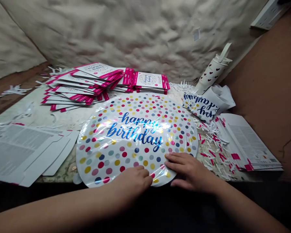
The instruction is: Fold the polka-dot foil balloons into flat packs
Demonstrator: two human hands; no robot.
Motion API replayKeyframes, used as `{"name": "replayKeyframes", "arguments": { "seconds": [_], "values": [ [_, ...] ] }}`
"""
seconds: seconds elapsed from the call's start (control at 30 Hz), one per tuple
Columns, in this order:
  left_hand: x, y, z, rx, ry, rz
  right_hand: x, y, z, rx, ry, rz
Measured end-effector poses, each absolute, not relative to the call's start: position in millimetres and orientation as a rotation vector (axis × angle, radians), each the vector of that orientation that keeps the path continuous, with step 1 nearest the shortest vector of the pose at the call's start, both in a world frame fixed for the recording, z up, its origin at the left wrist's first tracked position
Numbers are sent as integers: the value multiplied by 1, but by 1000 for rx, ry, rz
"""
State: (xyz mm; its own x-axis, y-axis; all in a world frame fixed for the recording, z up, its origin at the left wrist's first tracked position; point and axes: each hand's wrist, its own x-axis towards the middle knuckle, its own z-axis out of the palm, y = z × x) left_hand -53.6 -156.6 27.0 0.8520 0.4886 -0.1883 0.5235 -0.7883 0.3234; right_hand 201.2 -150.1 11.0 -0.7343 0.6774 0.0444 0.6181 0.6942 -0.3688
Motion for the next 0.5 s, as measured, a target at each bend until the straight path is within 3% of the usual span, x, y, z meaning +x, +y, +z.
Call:
{"name": "replayKeyframes", "arguments": {
  "seconds": [0.27,0.5],
  "values": [
    [-93,-133,57,2541,1181,-74,211,-145,2,-1120,-2377,414],
    [-125,-105,59,2144,1348,78,210,-133,14,-1254,-2341,761]
  ]
}}
